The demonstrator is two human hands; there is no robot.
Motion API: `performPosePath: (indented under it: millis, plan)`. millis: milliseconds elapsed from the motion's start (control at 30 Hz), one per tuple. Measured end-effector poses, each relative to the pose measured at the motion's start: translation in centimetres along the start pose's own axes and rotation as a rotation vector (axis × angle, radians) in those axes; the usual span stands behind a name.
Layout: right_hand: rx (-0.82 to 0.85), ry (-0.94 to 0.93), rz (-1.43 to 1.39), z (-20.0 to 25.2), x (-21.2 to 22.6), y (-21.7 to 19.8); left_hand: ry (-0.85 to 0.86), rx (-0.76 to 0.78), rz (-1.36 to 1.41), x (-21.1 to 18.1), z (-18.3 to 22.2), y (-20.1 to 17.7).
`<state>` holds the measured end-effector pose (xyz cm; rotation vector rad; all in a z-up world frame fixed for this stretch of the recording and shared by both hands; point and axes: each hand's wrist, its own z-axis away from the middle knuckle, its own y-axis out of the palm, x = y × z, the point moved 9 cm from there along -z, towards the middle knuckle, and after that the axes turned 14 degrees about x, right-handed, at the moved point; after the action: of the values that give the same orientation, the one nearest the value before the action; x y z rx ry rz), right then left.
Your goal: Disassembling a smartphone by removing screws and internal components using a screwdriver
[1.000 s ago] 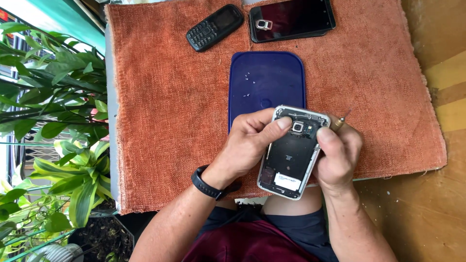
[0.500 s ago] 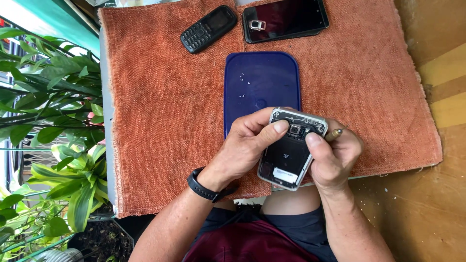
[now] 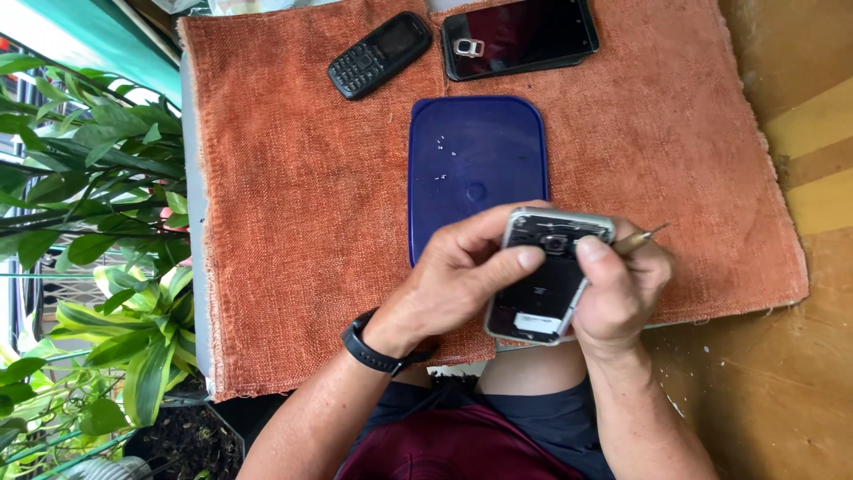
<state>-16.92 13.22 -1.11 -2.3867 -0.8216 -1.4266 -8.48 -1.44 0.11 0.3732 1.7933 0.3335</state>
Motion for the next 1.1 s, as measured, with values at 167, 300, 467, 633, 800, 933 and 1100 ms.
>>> performPosePath:
  millis: [167, 300, 467, 633, 800, 933, 1100]
  plan:
    - [-0.068, 0.082, -0.06, 0.4, -1.6, -0.9, -0.001, 0.04, -0.048, -1.2, -0.2, 0.7]
    - [-0.086, 0.102, -0.071, -0.7, 0.5, 1.1, 0.004, 0.037, -0.065, -1.0, -0.3, 0.8]
    - [-0.102, 0.109, -0.094, 0.4, -1.1, -0.2, 0.006, 0.028, -0.072, -1.2, -0.3, 0.9]
    - [-0.085, 0.126, -0.056, 0.5, -2.0, -1.0, -0.04, 0.021, -0.075, -0.2, 0.0, 0.1]
    - [-0.044, 0.15, -0.045, -0.4, -1.2, 0.1, -0.037, -0.005, 0.026, 0.7, 0.2, -0.5]
    - [-0.049, 0.236, -0.065, -1.5, -0.2, 1.5, -0.094, -0.036, 0.126, 2.0, -0.2, -1.1]
    - [-0.122, 0.314, -0.039, -1.4, 0.0, 0.9, -0.208, -0.022, 0.154, 2.2, -0.3, -0.5]
